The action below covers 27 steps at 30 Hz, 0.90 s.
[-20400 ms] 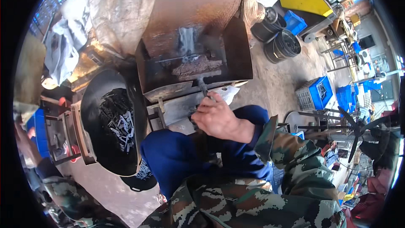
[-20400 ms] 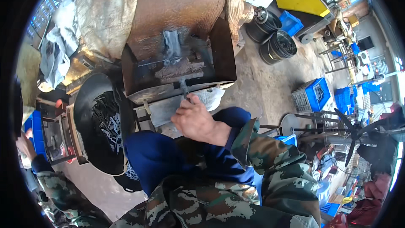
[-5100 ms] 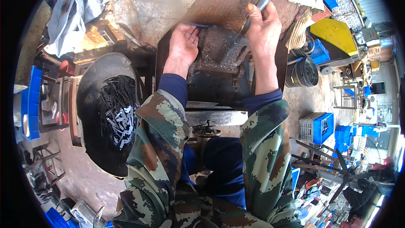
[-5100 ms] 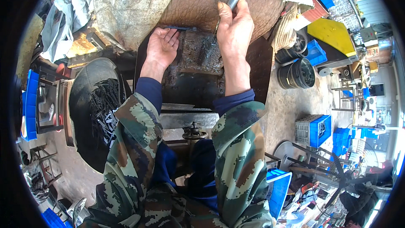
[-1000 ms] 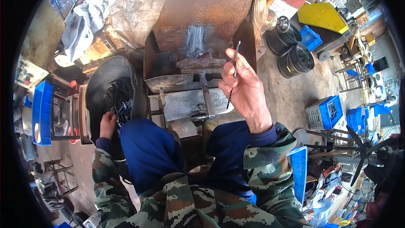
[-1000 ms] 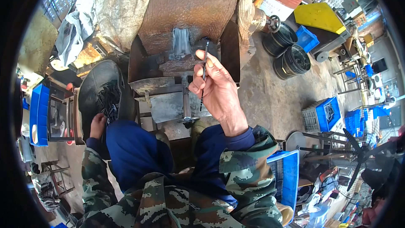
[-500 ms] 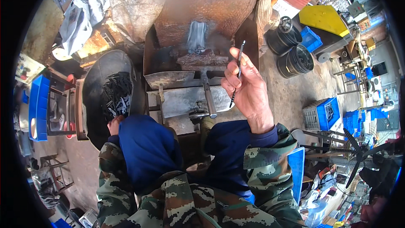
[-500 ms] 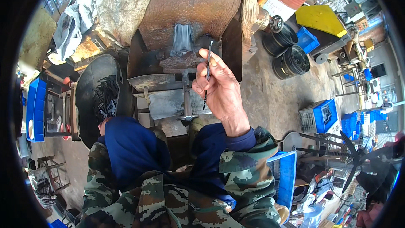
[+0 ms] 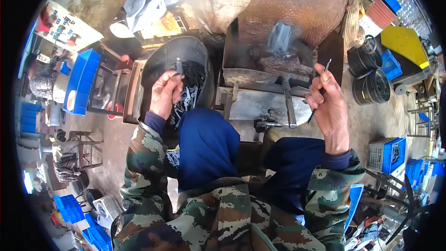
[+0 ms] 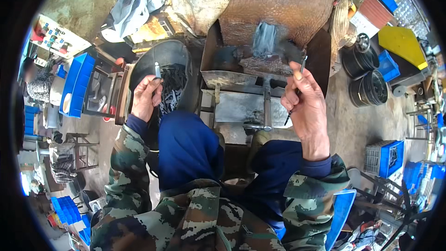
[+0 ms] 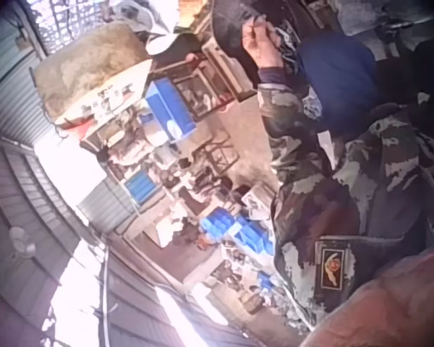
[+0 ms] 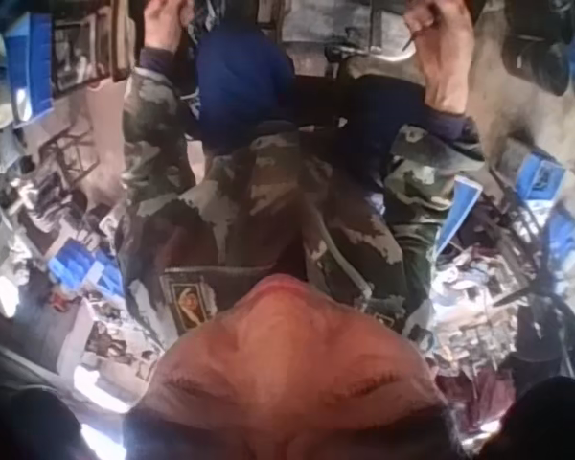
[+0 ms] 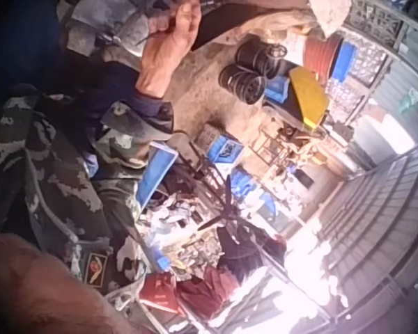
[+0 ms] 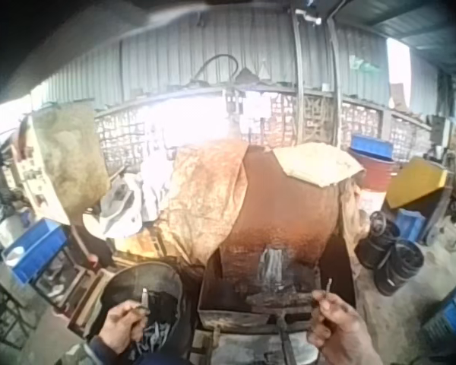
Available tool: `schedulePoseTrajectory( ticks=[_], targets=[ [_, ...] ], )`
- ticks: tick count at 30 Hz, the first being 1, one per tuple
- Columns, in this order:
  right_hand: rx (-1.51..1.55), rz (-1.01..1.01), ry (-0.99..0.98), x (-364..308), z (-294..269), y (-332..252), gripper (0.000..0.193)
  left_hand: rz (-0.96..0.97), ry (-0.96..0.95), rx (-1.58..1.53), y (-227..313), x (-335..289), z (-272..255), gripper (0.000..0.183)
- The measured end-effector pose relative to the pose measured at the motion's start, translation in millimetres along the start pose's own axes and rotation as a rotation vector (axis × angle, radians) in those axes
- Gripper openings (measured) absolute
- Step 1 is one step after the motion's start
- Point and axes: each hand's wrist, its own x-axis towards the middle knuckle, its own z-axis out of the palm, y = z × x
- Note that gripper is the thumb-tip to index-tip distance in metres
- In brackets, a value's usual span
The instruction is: Heating and manipulating metal rods using a forge and tongs in a workshop setting.
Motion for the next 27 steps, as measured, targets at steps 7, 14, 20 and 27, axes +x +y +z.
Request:
schedulePoseTrajectory(
  ticks=[7,14,20,27],
  targets=[
    [-0.322,-0.041,0.108,-3.9,-7.1,6.2,0.022,-0.109,-0.415,0.06,40.3,22.3,86.1,0.019],
    [-1.042,-0.312,0.129,-2.6,-11.5,26.3,0.014,0.233,-0.494,0.525,33.7,85.1,184.6,0.02],
    [-1.474,-0.505,0.066,-11.4,-12.2,20.0,0.014,0.388,-0.367,0.812,-28.3,133.7,220.6,0.026],
    [-1.536,-0.441,0.034,-8.1,-11.3,15.8,0.015,0.345,-0.574,0.858,-52.9,138.5,227.0,0.027]
  ],
)
